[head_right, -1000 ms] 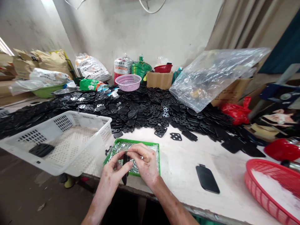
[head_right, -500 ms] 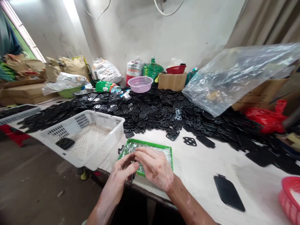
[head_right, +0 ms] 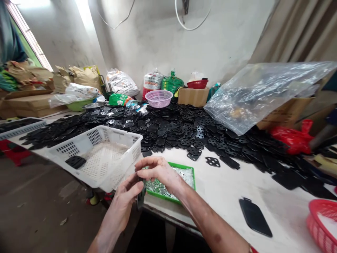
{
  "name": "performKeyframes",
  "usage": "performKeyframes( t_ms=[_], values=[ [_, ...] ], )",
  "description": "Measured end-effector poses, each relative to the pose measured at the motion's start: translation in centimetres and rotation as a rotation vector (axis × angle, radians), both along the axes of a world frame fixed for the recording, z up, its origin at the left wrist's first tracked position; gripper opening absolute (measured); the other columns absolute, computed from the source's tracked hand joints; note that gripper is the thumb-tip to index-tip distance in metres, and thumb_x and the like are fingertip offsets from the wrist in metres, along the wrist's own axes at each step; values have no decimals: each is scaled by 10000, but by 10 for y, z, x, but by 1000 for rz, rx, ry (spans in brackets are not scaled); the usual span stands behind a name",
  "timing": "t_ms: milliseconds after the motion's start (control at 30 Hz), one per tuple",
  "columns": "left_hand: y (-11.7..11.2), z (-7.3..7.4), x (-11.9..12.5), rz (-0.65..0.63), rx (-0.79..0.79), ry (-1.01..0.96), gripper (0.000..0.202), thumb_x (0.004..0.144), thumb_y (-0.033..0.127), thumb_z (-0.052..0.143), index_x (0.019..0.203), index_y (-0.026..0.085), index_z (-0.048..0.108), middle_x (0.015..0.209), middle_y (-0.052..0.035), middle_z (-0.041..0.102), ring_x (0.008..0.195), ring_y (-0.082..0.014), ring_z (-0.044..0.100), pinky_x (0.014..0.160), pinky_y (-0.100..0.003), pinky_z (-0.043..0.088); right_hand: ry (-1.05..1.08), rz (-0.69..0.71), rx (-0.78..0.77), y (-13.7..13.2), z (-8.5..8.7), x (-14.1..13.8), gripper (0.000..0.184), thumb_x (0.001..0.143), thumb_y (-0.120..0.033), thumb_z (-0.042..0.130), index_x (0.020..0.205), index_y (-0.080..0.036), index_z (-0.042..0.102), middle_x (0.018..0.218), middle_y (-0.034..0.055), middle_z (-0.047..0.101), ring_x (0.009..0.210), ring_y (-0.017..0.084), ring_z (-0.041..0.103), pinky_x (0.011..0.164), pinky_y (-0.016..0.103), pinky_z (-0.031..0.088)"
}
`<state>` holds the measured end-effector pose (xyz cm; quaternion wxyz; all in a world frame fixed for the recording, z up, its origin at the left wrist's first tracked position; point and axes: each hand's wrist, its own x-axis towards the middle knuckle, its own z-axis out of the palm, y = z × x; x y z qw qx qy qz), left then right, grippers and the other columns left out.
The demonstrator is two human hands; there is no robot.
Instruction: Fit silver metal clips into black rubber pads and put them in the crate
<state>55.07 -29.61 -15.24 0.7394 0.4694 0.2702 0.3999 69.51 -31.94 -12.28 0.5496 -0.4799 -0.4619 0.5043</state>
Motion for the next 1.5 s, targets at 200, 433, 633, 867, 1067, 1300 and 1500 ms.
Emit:
performKeyframes(
  t_ms=[200, 433, 633, 867, 1067, 1300, 1500],
  values=[
    [19, 2, -26, 92, -196, -234, 356, 773, 387, 746, 1068, 189, 736, 1060, -84, 732, 797, -198, 668, 707, -291, 519, -185, -151, 127, 14, 15, -17, 310, 778, -373, 697, 1024, -185, 700, 907, 33, 682, 652, 116, 578, 525, 202, 476],
    [49, 27, -65, 116, -250, -396, 396, 816, 390, 705, 1132, 151, 708, 1199, -105, 694, 1022, -225, 658, 825, -278, 542, -126, 211, -73, 38, 21, -41, 279, 786, -416, 677, 775, -138, 691, 738, 23, 611, 572, 113, 585, 454, 194, 507],
    [75, 40, -93, 161, -208, -375, 409, 817, 409, 700, 1122, 137, 710, 1112, -111, 725, 891, -221, 694, 788, -306, 567, 93, 378, -108, 81, 31, -67, 279, 724, -375, 771, 814, -121, 698, 734, 33, 633, 600, 119, 606, 472, 206, 528],
    [116, 36, -117, 313, -59, -303, 423, 812, 495, 676, 1062, 157, 731, 1043, -102, 725, 937, -236, 662, 734, -287, 549, 111, 520, -177, 149, 32, -89, 245, 706, -323, 792, 756, -116, 672, 575, 0, 605, 511, 86, 568, 423, 154, 418],
    [135, -5, -138, 829, 491, 409, 360, 857, 426, 638, 1162, 240, 678, 1139, -69, 689, 977, -233, 630, 797, -320, 507, -58, 527, -215, 241, 30, -97, 156, 739, -243, 741, 814, -122, 679, 627, -3, 617, 502, 71, 540, 429, 167, 366],
    [132, -51, -134, 914, 1253, 679, 311, 833, 136, 647, 1139, 191, 662, 1082, -96, 706, 1191, -287, 547, 961, -423, 467, -348, 506, -245, 341, -2, -136, 84, 811, -148, 650, 734, -139, 618, 553, -21, 565, 482, 79, 509, 432, 178, 329],
    [137, -54, -130, 961, 1275, 678, 193, 849, 180, 647, 1039, 178, 681, 989, -105, 707, 1139, -290, 577, 900, -402, 494, -523, 542, -288, 374, -23, -181, 173, 810, -107, 645, 643, -131, 606, 461, -24, 529, 409, 75, 430, 385, 179, 290]
  ],
)
